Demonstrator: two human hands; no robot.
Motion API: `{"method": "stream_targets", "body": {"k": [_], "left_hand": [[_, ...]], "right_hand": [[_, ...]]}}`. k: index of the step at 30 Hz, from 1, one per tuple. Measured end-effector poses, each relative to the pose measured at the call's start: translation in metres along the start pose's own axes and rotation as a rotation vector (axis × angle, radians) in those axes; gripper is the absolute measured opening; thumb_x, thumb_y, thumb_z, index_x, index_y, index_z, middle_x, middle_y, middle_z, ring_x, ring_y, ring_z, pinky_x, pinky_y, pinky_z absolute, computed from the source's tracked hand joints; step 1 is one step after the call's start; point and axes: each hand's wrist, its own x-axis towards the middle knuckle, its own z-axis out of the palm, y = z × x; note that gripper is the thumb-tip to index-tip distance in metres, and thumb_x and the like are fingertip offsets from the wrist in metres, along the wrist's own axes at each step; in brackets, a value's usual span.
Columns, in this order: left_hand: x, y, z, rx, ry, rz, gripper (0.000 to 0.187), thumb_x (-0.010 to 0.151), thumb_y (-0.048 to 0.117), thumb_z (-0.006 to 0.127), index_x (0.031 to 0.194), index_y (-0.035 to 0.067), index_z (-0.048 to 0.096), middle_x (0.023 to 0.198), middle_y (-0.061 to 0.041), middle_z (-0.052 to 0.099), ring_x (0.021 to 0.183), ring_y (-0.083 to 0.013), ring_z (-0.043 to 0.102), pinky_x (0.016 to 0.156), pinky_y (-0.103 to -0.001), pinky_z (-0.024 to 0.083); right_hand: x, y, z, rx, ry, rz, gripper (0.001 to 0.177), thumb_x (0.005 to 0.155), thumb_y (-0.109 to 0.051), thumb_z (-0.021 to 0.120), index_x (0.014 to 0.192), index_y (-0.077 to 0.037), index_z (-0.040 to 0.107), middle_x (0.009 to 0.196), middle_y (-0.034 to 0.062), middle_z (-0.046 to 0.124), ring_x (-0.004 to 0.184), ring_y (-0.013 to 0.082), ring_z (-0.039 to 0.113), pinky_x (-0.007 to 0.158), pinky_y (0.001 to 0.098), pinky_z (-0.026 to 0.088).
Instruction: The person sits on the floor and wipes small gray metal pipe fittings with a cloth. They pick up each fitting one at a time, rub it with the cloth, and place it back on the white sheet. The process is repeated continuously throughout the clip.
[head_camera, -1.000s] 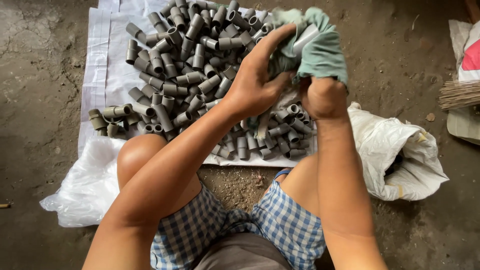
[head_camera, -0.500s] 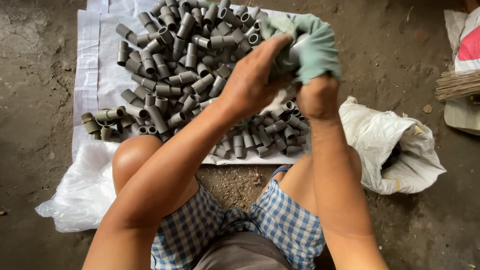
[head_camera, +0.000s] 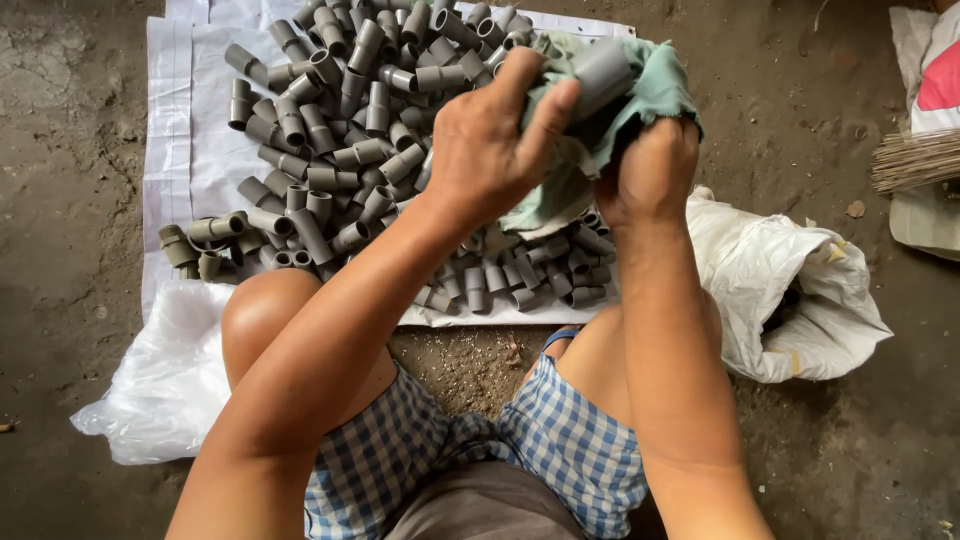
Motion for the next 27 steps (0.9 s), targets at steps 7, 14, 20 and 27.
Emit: {"method": "stream_targets", "body": {"k": [7,14,20,27], "left_hand": [[-0.013,-0.036,0.01,-0.392,-0.15,0.15,0.067,0.109,0.049,0.064,0.158,0.018,0.03,0.155,-0.02,0.046,0.144,-0.0363,0.055,0.12,-0.046,0.05],[0.007,-0.025,-0.011,-0.848,-0.08,-0.019,0.035,0.099,0.031,0.072,0.13,0.019,0.062,0.128,-0.006,0.067,0.119,-0.0226,0.062,0.103,-0.04,0.053],[0.017,-0.04,-0.02,-0.949,0.026,-0.032,0.03,0.095,0.015,0.074,0.12,0.006,0.061,0.116,-0.008,0.064,0.098,-0.017,0.06,0.086,-0.028,0.054],[0.012,-0.032,-0.013,-0.144,-0.122,0.229,0.031,0.072,0.001,0.061,0.095,0.007,0.041,0.084,-0.015,0.055,0.071,-0.0347,0.054,0.056,-0.048,0.04]], "right_hand": [[0.007,0.018,-0.006,0.019,-0.386,-0.356,0.007,0.095,-0.006,0.06,0.095,-0.002,0.066,0.098,0.0109,0.068,0.094,0.0245,0.066,0.086,0.0412,0.06],[0.013,0.02,-0.007,0.052,-0.188,-0.239,0.014,0.087,-0.013,0.066,0.089,0.0,0.071,0.094,0.0193,0.073,0.091,0.0342,0.071,0.08,0.0491,0.065],[0.024,-0.011,-0.031,0.382,-0.587,-0.093,0.03,0.099,-0.033,0.07,0.118,-0.01,0.075,0.119,0.0048,0.073,0.122,0.0258,0.066,0.122,0.0495,0.051],[-0.004,0.008,-0.024,0.097,-0.659,-0.221,0.021,0.097,-0.026,0.068,0.111,-0.01,0.071,0.111,0.0049,0.071,0.112,0.0245,0.064,0.111,0.0466,0.05]]}}
